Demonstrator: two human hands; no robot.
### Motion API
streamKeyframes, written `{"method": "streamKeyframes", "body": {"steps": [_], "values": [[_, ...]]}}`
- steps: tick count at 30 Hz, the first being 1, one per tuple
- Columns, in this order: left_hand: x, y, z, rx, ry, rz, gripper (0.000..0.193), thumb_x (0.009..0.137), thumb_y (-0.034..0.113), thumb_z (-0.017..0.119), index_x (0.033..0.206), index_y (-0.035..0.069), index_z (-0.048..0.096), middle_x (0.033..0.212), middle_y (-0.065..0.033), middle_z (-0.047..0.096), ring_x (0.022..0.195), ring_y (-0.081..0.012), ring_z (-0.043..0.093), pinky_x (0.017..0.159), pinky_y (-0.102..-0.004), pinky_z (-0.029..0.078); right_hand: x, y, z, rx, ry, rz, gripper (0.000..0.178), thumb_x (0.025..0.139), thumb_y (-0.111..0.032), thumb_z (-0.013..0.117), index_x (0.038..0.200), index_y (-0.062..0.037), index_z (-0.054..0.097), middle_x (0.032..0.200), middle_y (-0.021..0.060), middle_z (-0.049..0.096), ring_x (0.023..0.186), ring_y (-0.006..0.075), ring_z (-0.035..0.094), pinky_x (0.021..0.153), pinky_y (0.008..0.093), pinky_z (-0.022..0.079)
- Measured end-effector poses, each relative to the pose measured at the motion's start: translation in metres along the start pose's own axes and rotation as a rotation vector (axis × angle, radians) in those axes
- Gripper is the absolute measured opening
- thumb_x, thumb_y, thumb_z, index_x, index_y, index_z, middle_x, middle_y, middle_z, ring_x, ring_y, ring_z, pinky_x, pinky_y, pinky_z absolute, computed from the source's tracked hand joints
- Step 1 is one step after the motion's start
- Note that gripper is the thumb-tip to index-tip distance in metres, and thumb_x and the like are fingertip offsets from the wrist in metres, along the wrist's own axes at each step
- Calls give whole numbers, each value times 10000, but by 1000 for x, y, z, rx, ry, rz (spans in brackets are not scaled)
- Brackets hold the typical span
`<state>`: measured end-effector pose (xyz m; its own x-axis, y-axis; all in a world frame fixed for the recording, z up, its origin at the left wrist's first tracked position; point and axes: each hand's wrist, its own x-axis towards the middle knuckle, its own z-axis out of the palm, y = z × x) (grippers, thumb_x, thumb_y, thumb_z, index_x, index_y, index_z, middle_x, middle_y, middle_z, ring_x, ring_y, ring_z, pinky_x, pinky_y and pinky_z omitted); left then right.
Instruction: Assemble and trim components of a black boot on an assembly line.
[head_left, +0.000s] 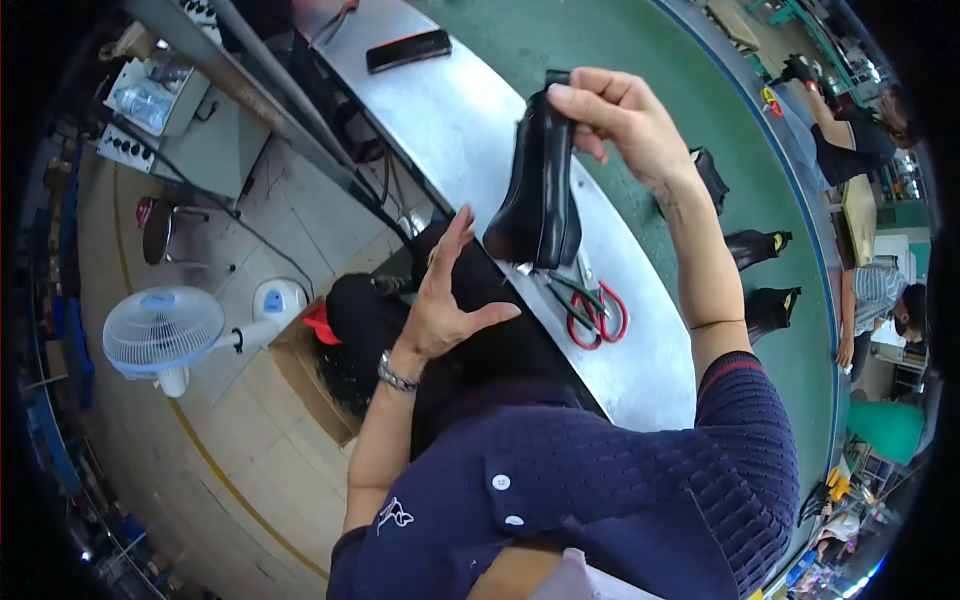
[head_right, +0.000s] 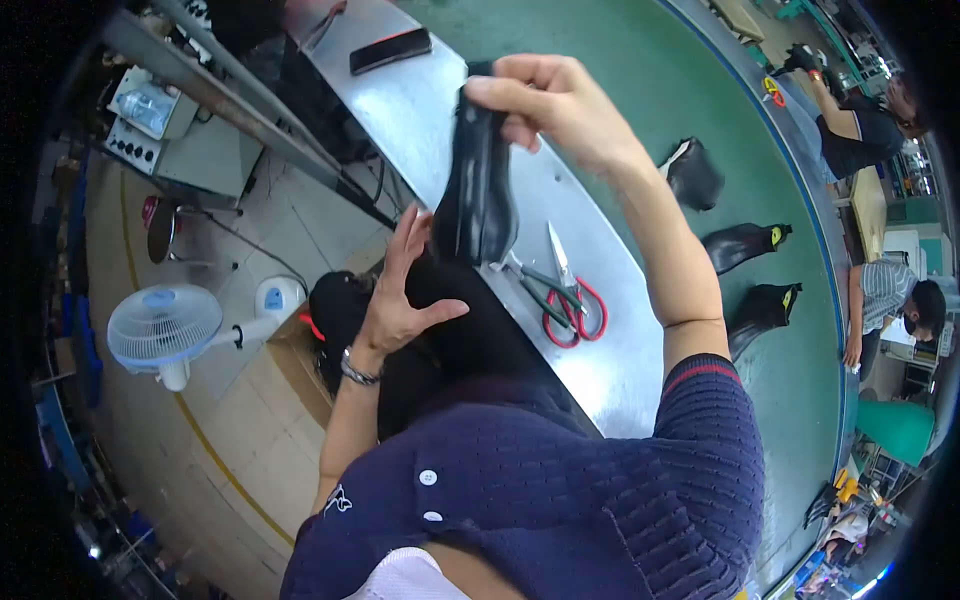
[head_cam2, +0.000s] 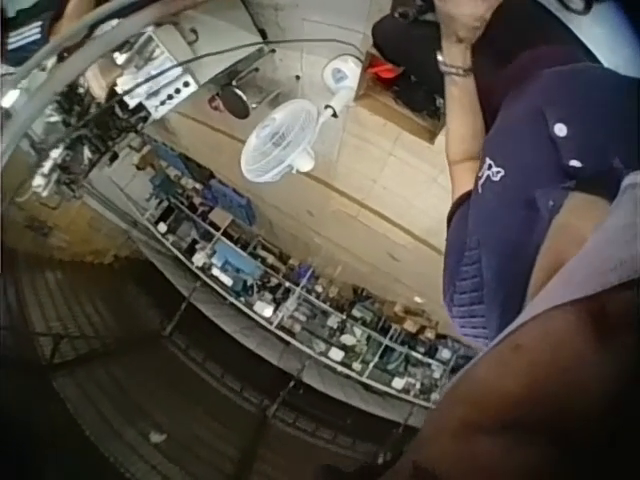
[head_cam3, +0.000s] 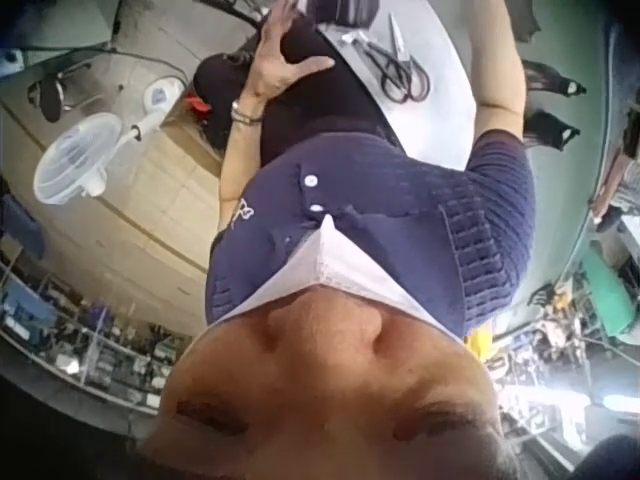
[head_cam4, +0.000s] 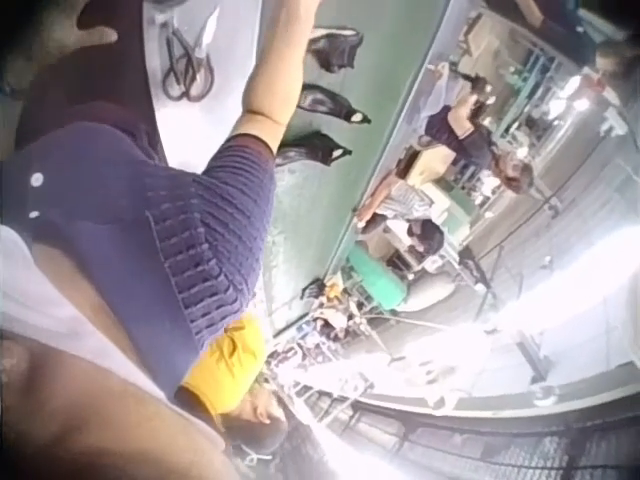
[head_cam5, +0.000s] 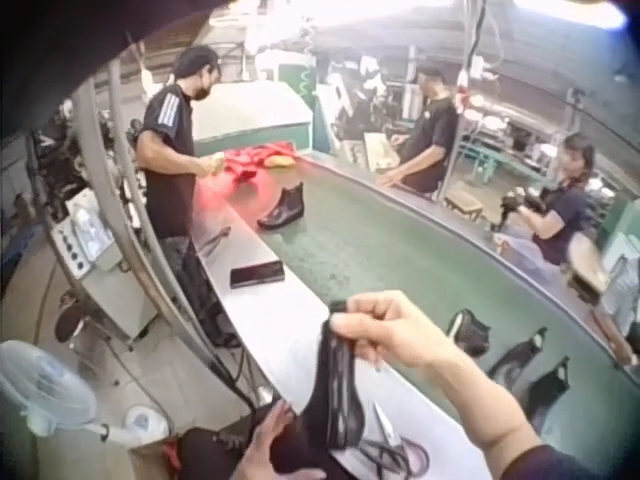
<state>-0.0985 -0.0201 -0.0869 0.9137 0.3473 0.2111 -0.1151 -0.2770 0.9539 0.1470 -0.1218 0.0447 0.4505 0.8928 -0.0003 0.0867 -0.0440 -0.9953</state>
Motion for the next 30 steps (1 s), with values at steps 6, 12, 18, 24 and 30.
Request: {"method": "streamKeyframes", "body": {"steps": [6,12,18,24,30], "values": [[-22,0,-8,-334,-161,5,1262,604,5,867,1549,120,38,1553,-75,271,1381,-183,339,1118,-334,305,-18,40,67,267,-157,125,250,926,-258,653,902,-10,671,658,-20,592,518,33,499,483,184,393],[-76,-12,-17,-285,32,-77,1269,597,3,870,1546,107,34,1550,-84,268,1389,-192,328,1134,-336,279,-38,80,99,188,18,150,354,963,-258,594,1212,-8,613,926,71,687,709,111,645,652,238,527],[-132,-15,-39,-443,359,-465,1169,628,81,886,1528,69,139,1459,-88,392,1306,-194,412,1105,-337,317,-120,178,78,-982,102,62,448,854,-205,678,1243,-17,561,1109,192,602,1035,345,589,892,413,466],[-165,-17,-76,-748,561,-684,620,803,316,768,1283,14,519,1147,-53,610,1046,-164,579,938,-313,452,-151,194,69,-1080,139,119,482,799,-161,711,1230,-5,559,1062,207,593,991,365,588,861,419,470],[-129,-15,-77,-805,458,-849,480,855,349,721,1192,38,579,1033,-16,621,910,-93,593,799,-267,492,-127,187,58,-430,101,589,452,810,-152,715,1210,3,572,1017,143,651,907,239,628,797,351,483]]}}
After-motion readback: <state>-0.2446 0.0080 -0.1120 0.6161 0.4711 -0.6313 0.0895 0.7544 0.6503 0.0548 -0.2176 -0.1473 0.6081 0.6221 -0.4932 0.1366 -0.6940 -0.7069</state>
